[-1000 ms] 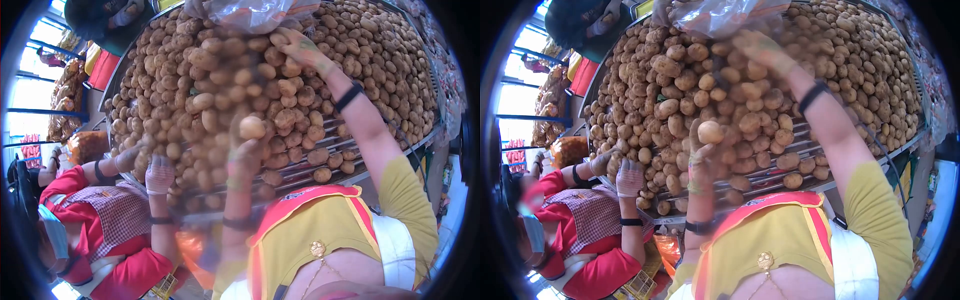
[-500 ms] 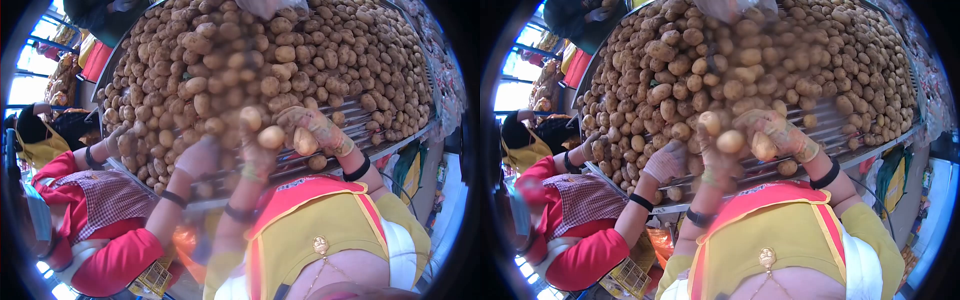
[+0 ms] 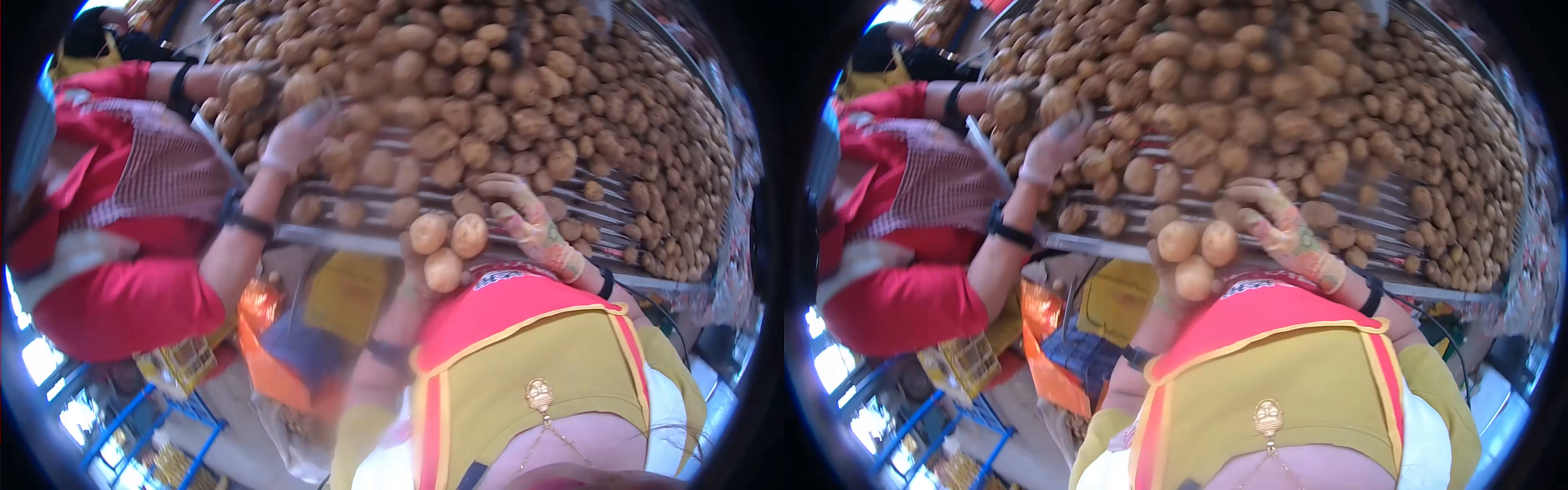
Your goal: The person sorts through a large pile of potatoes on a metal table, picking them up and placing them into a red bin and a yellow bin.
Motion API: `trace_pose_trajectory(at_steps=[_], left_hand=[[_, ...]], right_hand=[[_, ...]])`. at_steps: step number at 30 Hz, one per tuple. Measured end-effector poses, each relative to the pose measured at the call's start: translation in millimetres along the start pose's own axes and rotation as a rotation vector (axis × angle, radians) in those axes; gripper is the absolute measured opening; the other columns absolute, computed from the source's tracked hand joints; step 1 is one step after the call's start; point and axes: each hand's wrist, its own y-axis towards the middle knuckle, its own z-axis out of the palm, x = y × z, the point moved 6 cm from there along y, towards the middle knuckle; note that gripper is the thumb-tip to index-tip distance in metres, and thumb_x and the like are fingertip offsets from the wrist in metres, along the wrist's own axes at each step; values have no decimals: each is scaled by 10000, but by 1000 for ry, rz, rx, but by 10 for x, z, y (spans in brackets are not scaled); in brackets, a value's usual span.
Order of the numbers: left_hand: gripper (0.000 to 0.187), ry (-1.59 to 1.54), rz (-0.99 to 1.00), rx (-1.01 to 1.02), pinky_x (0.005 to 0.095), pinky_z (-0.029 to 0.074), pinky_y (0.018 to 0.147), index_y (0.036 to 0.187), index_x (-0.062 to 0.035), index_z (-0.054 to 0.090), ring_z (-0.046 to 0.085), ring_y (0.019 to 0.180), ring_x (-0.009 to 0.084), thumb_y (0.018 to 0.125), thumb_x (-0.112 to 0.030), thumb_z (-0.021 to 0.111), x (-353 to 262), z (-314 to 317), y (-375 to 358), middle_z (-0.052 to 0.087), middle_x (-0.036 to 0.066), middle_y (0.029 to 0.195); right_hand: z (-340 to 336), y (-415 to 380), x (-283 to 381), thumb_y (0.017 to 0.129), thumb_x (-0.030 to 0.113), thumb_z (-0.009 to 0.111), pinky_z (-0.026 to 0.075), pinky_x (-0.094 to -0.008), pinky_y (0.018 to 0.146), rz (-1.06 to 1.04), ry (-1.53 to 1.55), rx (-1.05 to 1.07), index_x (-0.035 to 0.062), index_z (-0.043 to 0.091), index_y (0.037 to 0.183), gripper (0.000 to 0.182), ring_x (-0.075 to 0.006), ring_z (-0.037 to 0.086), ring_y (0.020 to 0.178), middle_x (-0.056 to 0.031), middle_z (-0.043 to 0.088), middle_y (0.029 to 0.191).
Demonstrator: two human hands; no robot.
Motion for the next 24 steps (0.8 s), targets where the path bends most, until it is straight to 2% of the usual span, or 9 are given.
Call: trace_pose_trajectory(at_steps=[3,7,11,13,15,19,22,23,24], left_hand=[[433,-405,192,-46,401,525,969,1232,-62,565,604,1138,285,1027,-442,528,-215,-166,-923,623,173,1180],[467,213,450,-167,443,511,990,1176,-9,599,603,1122,297,955,-420,622,-767,-38,-1630,640,141,1173],[606,277,475,-705,461,438,1072,1288,-38,602,538,1256,309,909,-508,652,-1281,-1157,-2857,614,138,1285],[606,1359,487,-1226,476,411,1097,1340,-42,576,462,1349,331,925,-477,649,-1299,-919,-2665,514,176,1421],[606,2077,503,-1306,492,384,1120,1386,-41,548,403,1409,361,930,-426,658,-1142,-362,-1974,414,213,1520],[599,2532,495,-498,516,348,1146,1427,-63,526,345,1440,430,902,-292,702,-132,503,29,332,271,1563],[593,2687,278,70,529,346,1153,1399,-114,558,359,1414,477,843,-204,743,967,816,822,363,270,1541],[573,2678,244,239,528,349,1152,1384,-118,571,367,1404,483,843,-201,741,1305,989,1058,378,266,1531],[550,2682,211,359,528,357,1146,1364,-112,584,379,1392,485,844,-200,738,1530,982,1284,396,264,1518]], right_hand=[[14,-149,-196,998,218,578,409,-376,1076,132,23,-17,15,631,1245,325,-256,513,1260,-135,553,1332],[-168,-315,-354,1003,163,563,429,-341,1051,201,9,-70,-3,649,1205,275,-211,543,1216,-124,577,1290],[-347,-574,-548,1012,182,561,446,-356,1026,75,26,-102,1,651,1192,270,-245,591,1146,-131,627,1207],[-444,-743,-398,1025,209,572,460,-368,1010,27,-144,-94,42,646,1222,269,-255,587,1172,-131,629,1211],[-546,-931,-332,984,135,591,476,-395,995,-131,-314,-106,42,650,1174,220,-308,594,1147,-143,616,1216],[-596,-1493,-751,910,78,590,490,-400,970,-364,-570,-54,-9,628,1143,252,-319,590,1126,-158,606,1179],[-833,-1820,-743,994,109,524,447,-386,1046,-266,-370,11,-24,618,1197,260,-297,556,1197,-146,590,1245],[-947,-1895,-794,983,121,540,448,-403,1044,107,-44,-11,-4,628,1199,265,-324,569,1177,-147,603,1228],[-1079,-2000,-799,961,110,548,454,-405,1029,-41,-227,-88,-10,625,1184,265,-327,570,1172,-156,597,1229]])
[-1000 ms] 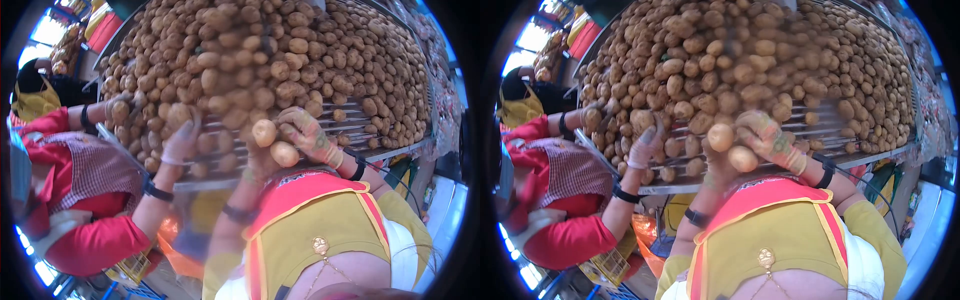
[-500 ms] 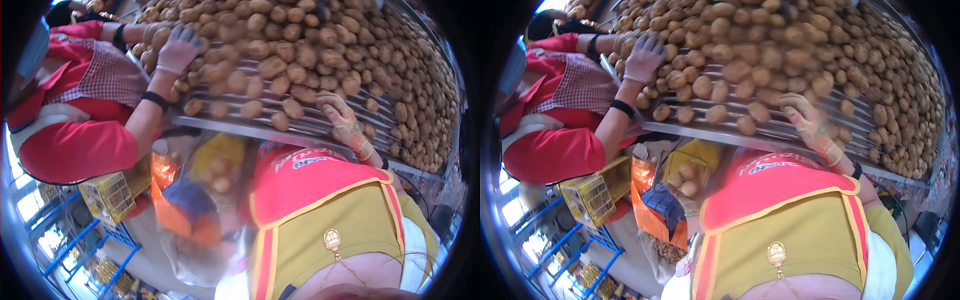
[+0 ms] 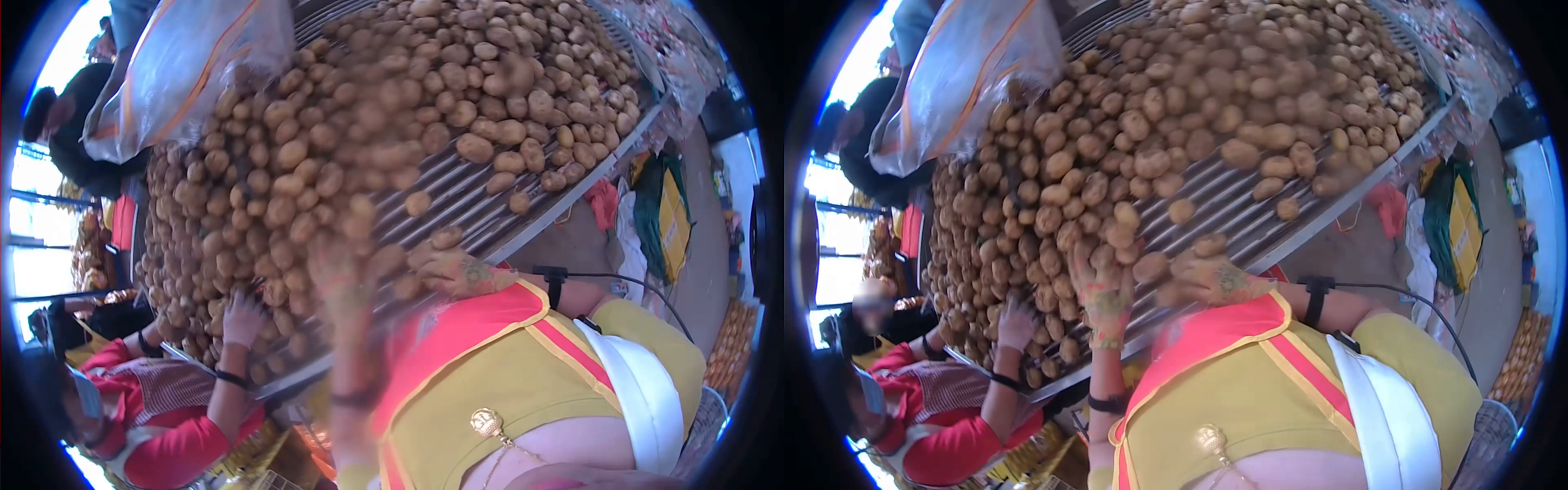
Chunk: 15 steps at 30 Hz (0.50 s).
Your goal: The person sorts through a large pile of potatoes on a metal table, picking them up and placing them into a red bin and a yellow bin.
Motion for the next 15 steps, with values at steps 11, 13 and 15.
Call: trace_pose_trajectory(at_steps=[11,13,15], left_hand=[[396,57,142,252,487,450,982,1197,-86,678,568,1125,400,855,-284,699,-665,1568,1786,615,185,1201],[349,125,197,211,485,469,915,1139,-91,696,590,1042,375,848,-283,697,-602,1514,1598,652,144,1072],[303,161,224,186,485,481,865,1078,-91,707,604,991,358,841,-279,695,-616,1397,1391,672,118,1000]], right_hand=[[-1399,-908,-605,922,182,606,478,-436,1032,393,-269,-176,90,646,1227,322,-328,565,1218,-122,613,1272],[-1815,-1012,-760,909,173,608,473,-440,1043,378,-396,-400,92,649,1238,341,-338,565,1213,-116,621,1267],[-2319,-1065,-939,910,163,606,482,-449,1040,293,-747,-458,82,642,1245,347,-350,567,1213,-133,611,1273]])
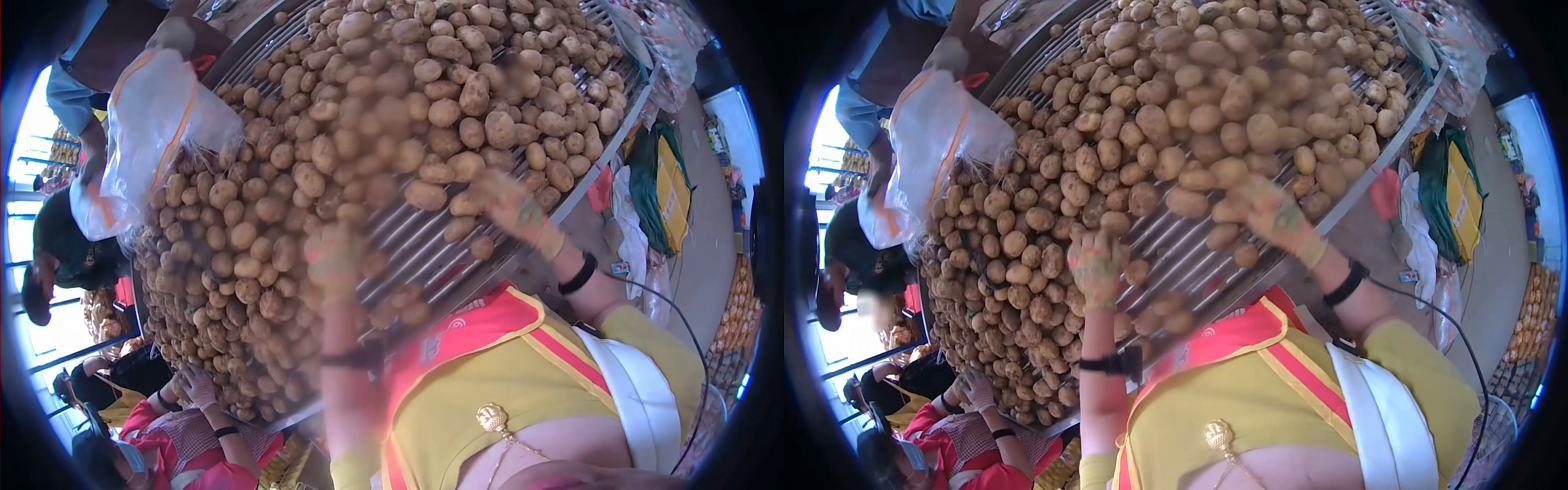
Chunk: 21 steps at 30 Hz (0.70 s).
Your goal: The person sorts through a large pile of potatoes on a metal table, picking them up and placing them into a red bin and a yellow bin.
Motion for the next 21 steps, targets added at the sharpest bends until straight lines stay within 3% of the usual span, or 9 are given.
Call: trace_pose_trajectory(at_steps=[1,3,7,13,14,16,17,18,21], left_hand=[[281,2,0,-4,486,485,848,1046,-90,708,606,983,353,838,-276,695,-36,-61,-118,673,113,994],[250,48,-93,42,485,485,837,1033,-91,712,616,966,344,835,-241,687,-47,-50,-379,675,104,983],[207,19,-217,102,484,485,832,1015,-93,724,632,931,334,828,-162,666,-14,186,-1085,686,96,989],[263,-82,-255,-147,498,473,881,1069,-95,725,633,983,346,829,-179,660,-85,103,-1529,696,106,1029],[332,-89,-342,-72,513,450,952,1158,-93,708,617,1066,376,860,-230,651,-47,142,-1646,675,137,1155],[392,-16,-381,-113,520,431,994,1236,-92,675,591,1129,399,885,-262,639,-106,79,-1807,632,160,1263],[423,24,-398,-135,523,422,1015,1276,-91,658,578,1161,411,897,-279,632,-127,22,-1857,611,172,1317],[525,4,-437,-23,539,403,1053,1377,-52,580,526,1239,452,936,-336,605,-158,-41,-1856,550,232,1393],[600,-10,-449,-123,557,386,1069,1408,0,530,480,1292,468,948,-379,596,-275,-95,-2104,534,266,1390]], right_hand=[[-103,196,-276,916,158,602,493,-455,1032,-143,-258,-31,71,633,1246,343,-357,569,1216,-153,597,1281],[-257,631,-901,923,185,616,484,-463,1042,-122,-284,-223,84,601,1316,406,-385,542,1262,-172,579,1323],[-385,1575,-1259,890,357,649,454,-471,988,181,-295,-459,133,597,1355,519,-361,527,1232,-176,611,1254],[-209,1470,-1428,899,415,646,324,-487,1132,123,-147,-47,155,481,1490,666,-389,432,1337,-208,479,1453],[-205,1397,-1486,902,419,645,304,-491,1152,110,-95,18,158,464,1508,684,-395,412,1356,-214,460,1478],[-188,1201,-1498,910,404,640,300,-488,1157,86,-21,130,156,463,1510,673,-395,402,1367,-219,451,1485],[-166,1085,-1474,914,397,638,298,-486,1160,84,-4,158,155,463,1511,668,-395,397,1372,-222,447,1488],[-105,958,-1421,917,389,636,296,-484,1162,91,-2,165,154,463,1512,662,-396,392,1377,-225,442,1491],[186,613,-1064,929,367,630,290,-479,1171,111,-5,112,151,463,1515,646,-397,377,1392,-232,429,1501]])
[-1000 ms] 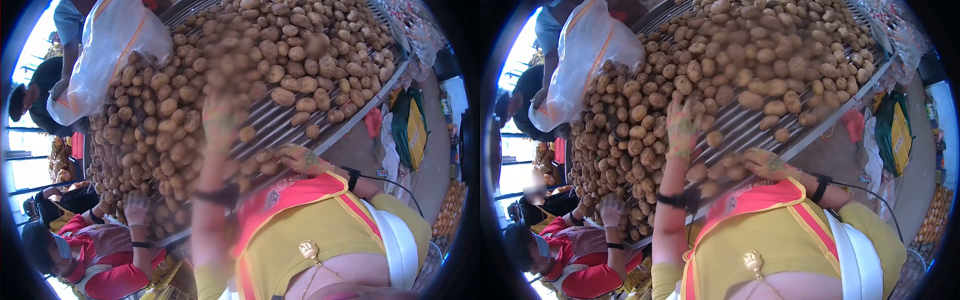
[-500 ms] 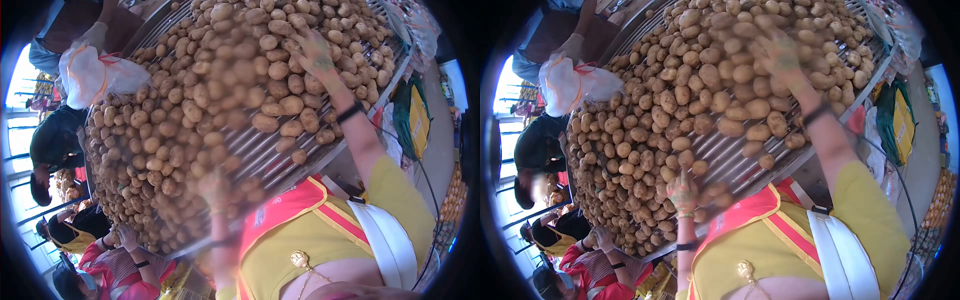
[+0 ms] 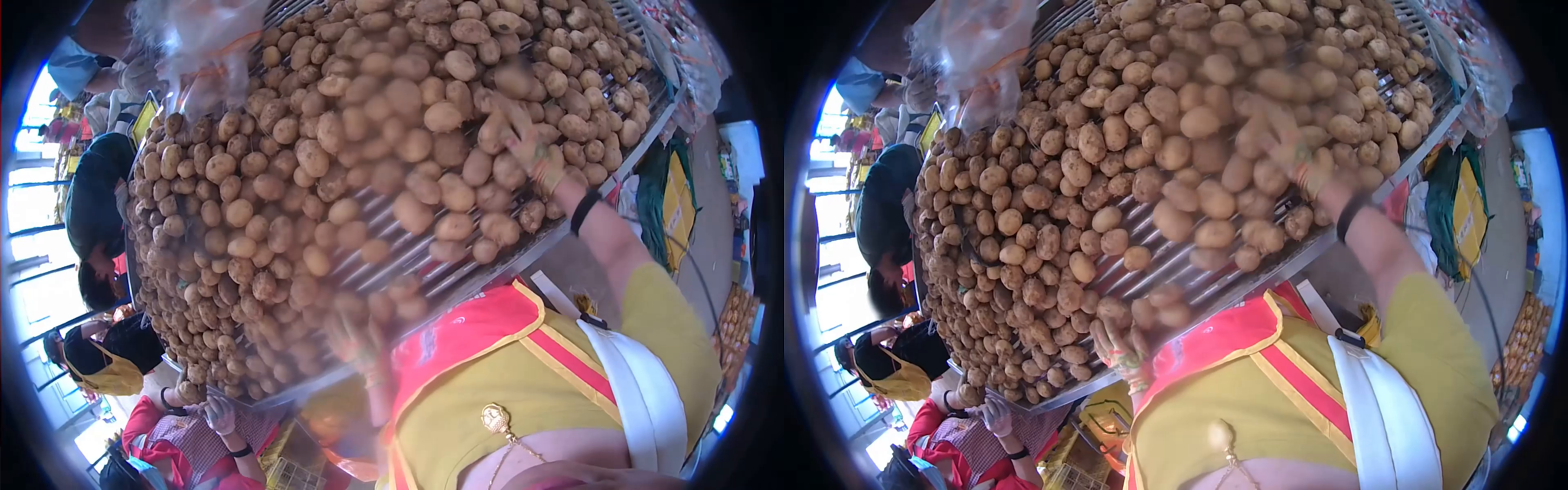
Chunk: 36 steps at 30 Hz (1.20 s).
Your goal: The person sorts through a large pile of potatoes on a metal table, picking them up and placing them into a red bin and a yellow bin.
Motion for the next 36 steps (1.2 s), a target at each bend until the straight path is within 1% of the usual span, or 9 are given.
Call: trace_pose_trajectory(at_steps=[9,14,15,18,23,26,30,34,36], left_hand=[[489,-31,38,-19,521,418,1042,1296,-9,612,506,1265,415,875,-256,631,-346,6,416,571,231,1352],[489,-54,389,206,470,480,972,1291,-34,618,578,1181,384,826,-179,663,-828,149,965,571,202,1361],[488,-3,442,276,468,489,960,1290,-36,617,584,1173,385,824,-171,662,-984,158,1029,566,203,1364],[508,72,345,467,460,518,934,1309,-33,595,630,1111,399,813,-135,637,-1180,465,1067,542,220,1386],[515,109,153,525,444,552,836,1369,-63,537,681,997,384,867,-158,609,-1313,907,1090,512,255,1393],[827,367,167,873,469,538,945,1574,-93,321,686,1107,371,927,-559,543,-1032,1405,1238,523,262,1448],[742,212,336,583,460,525,956,1501,-157,462,642,1172,393,896,-551,629,-1322,829,1270,606,222,1361],[697,-136,156,623,450,508,977,1469,-131,490,629,1172,411,894,-479,675,-1159,615,1289,620,239,1313],[662,-460,39,578,433,498,991,1459,-110,490,642,1150,376,916,-443,671,-957,633,1271,637,220,1276]], right_hand=[[910,-138,1699,964,299,610,273,-464,1195,-36,241,-116,143,462,1523,599,-399,331,1438,-255,389,1531],[615,-164,1674,1013,235,545,282,-411,1199,36,1144,177,129,520,1485,485,-384,358,1443,-221,436,1525],[287,-188,1595,1020,220,536,331,-424,1179,-106,1112,178,118,594,1409,407,-369,412,1416,-166,532,1465],[141,-535,1048,997,214,564,394,-429,1141,21,749,103,112,621,1358,379,-357,480,1362,-123,609,1376],[-533,-1079,191,904,197,629,516,-456,934,139,-145,-160,169,634,1303,400,-390,610,1127,-189,604,1269],[-1098,-1234,-802,884,315,655,501,-506,899,371,-388,-444,181,573,1369,510,-394,611,1082,-209,598,1260],[-678,-1278,-1458,905,467,607,493,-533,894,664,-756,-429,179,546,1424,596,-378,568,1177,-223,609,1234],[-940,-1239,-913,923,544,576,462,-487,1020,811,-377,-204,215,515,1478,648,-386,560,1221,-221,565,1332],[-885,-1408,-1312,909,517,608,463,-482,1016,722,-169,-258,203,526,1465,644,-397,562,1200,-227,581,1296]])
